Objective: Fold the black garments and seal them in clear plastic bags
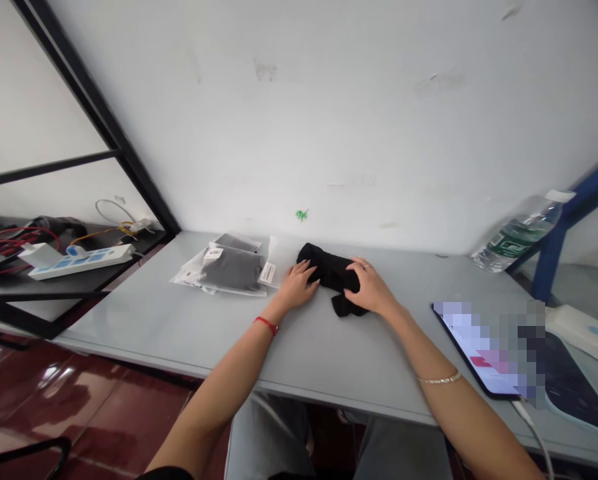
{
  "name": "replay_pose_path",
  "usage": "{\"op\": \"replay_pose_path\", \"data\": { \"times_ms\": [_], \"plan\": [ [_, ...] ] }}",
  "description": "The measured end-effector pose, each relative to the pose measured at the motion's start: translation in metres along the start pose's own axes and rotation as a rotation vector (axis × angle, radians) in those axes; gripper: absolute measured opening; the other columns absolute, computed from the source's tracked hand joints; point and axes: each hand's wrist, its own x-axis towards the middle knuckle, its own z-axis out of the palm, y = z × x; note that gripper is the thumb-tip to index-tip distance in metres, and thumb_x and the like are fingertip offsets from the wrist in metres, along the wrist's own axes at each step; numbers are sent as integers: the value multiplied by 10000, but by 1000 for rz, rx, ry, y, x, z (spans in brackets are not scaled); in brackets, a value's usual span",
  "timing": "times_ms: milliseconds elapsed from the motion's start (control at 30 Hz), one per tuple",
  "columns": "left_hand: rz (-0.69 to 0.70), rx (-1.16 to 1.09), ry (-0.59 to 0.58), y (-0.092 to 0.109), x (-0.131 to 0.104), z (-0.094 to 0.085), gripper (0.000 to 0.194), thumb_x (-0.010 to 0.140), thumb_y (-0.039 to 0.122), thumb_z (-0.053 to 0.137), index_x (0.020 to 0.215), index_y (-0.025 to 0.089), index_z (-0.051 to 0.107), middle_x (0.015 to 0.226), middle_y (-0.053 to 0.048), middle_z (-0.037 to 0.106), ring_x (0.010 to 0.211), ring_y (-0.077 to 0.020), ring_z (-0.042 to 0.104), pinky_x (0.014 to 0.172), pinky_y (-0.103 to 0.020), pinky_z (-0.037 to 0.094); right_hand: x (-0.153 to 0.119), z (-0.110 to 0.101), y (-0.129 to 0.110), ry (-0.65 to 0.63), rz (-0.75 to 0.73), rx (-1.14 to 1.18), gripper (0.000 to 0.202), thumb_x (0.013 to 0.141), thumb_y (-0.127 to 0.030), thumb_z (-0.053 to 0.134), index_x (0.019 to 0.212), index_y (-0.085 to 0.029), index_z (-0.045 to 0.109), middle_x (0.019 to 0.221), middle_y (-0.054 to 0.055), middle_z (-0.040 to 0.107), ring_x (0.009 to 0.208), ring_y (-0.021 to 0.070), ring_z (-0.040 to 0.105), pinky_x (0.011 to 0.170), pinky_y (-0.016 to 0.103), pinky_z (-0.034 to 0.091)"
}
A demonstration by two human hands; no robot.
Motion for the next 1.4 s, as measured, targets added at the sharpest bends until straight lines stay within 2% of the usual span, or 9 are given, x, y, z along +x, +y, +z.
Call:
{"op": "replay_pose_path", "data": {
  "times_ms": [200,367,467,700,833,900,1100,1233,1400],
  "plan": [
    [-1,69,-73,4,-2,-8,505,890,330,555,1357,141,528,1470,-142,453,1395,-280,366,1149,-457,298,6,-23,42,318,187,-66,408,622,-117,506,1014,-191,593,1057,119,643,1017,299,600,935,469,486],
    [-22,108,-55,3,0,-11,486,798,138,576,1283,147,601,1418,-135,515,1348,-271,435,1131,-422,340,1,-48,70,583,308,-101,434,581,-82,484,983,-174,619,1083,144,643,1115,329,565,967,508,452],
    [7,79,23,-3,2,-8,388,808,68,515,1144,173,680,1289,-105,626,1230,-254,551,1070,-423,415,1,-56,66,612,293,-19,292,677,-146,478,921,-181,633,1011,135,684,1015,302,626,935,486,480],
    [154,-67,357,-12,7,-11,449,791,-61,416,1084,165,670,1031,-84,700,1005,-206,633,899,-359,537,3,-66,12,162,229,238,230,824,-378,537,920,-228,684,859,44,746,825,222,705,851,390,549],
    [155,-56,489,-12,7,-23,409,709,-86,416,883,168,685,1047,-73,705,1011,-210,618,913,-367,525,-1,-65,-6,-367,249,242,514,752,-550,659,1180,-266,652,1079,55,731,1017,269,678,906,401,539],
    [110,-47,496,-12,6,-28,347,672,-76,416,709,179,648,912,-54,722,932,-207,632,876,-356,527,-3,-62,-3,-515,238,137,723,664,-586,731,1301,-277,583,1284,64,644,1189,319,587,993,442,491],
    [-34,37,406,-7,2,-37,293,710,-1,434,527,191,559,590,-27,648,640,-188,626,837,-377,487,-7,-51,31,-611,211,-72,747,739,-453,692,1426,-273,461,1530,76,379,1425,338,295,1146,498,308],
    [77,-10,393,2,2,-30,252,760,41,469,757,185,675,806,-40,726,835,-206,668,905,-380,478,-7,-59,31,-637,155,8,699,759,-547,655,1398,-313,496,1506,39,424,1419,330,310,1141,485,323],
    [230,-13,109,14,-3,-6,288,883,184,517,1129,157,665,1244,-109,652,1177,-230,589,1052,-393,423,-5,-55,13,-627,153,67,687,832,-700,473,1391,-302,506,1520,53,403,1405,294,350,1152,456,300]
  ]
}}
